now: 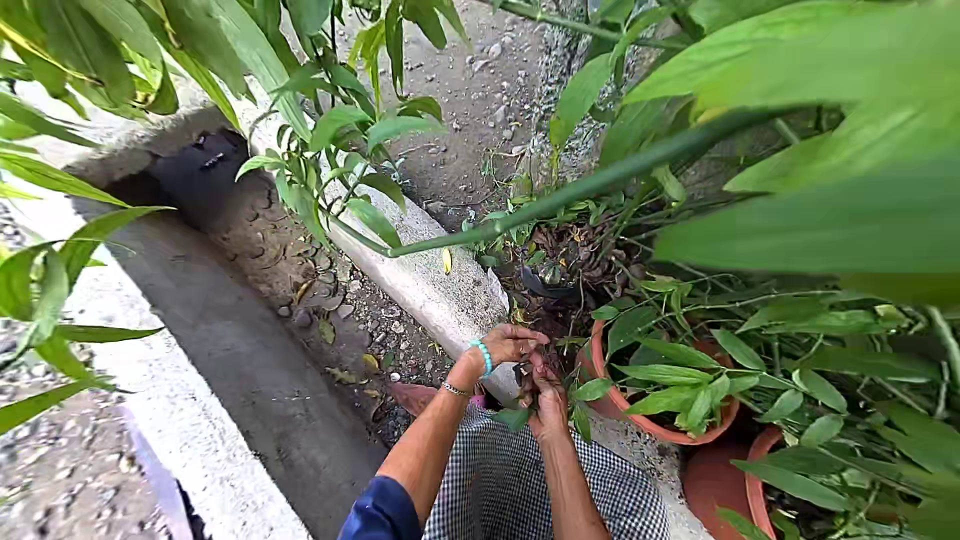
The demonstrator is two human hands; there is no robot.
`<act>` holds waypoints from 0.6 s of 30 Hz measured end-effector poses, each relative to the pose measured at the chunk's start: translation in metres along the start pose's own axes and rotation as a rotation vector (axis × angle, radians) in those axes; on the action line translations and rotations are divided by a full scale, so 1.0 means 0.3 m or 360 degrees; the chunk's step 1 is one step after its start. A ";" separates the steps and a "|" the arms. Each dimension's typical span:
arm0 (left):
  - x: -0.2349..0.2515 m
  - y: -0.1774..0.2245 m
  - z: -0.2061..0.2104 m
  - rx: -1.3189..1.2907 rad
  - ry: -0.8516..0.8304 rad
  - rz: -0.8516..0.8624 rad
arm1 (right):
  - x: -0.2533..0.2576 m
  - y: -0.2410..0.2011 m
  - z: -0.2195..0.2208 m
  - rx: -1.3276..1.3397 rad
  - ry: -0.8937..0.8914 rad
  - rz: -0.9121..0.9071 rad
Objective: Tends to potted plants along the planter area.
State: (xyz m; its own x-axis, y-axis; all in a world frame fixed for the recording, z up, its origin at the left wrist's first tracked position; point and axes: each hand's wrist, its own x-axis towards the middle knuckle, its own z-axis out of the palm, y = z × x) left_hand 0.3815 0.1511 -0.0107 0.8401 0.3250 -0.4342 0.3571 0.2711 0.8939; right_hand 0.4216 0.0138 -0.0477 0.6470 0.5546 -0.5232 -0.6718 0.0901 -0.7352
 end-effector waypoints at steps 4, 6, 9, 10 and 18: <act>-0.209 -0.039 -0.079 0.0222 0.0257 -0.0056 | -0.036 -0.024 0.016 -0.0953 -0.0127 -0.0323; -0.292 -0.110 -0.142 0.0346 0.0461 -0.0138 | -0.049 -0.057 0.057 -0.1414 -0.0209 -0.0518; -0.416 -0.257 -0.259 0.0565 0.0617 -0.0299 | -0.040 -0.128 0.131 -0.1774 -0.0200 -0.0653; -0.468 -0.299 -0.290 0.0654 0.0660 -0.0351 | -0.027 -0.152 0.151 -0.1836 -0.0135 -0.0662; -0.826 -0.510 -0.327 0.1153 0.0771 -0.0928 | 0.188 -0.225 0.217 -0.1575 0.0493 -0.0512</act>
State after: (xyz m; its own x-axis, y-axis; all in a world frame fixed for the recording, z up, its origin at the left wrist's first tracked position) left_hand 0.0786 0.1180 -0.0506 0.2630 0.6896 -0.6747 0.9475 -0.0529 0.3153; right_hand 0.4799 0.0927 0.0004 0.8969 0.3789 -0.2279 0.0444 -0.5899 -0.8063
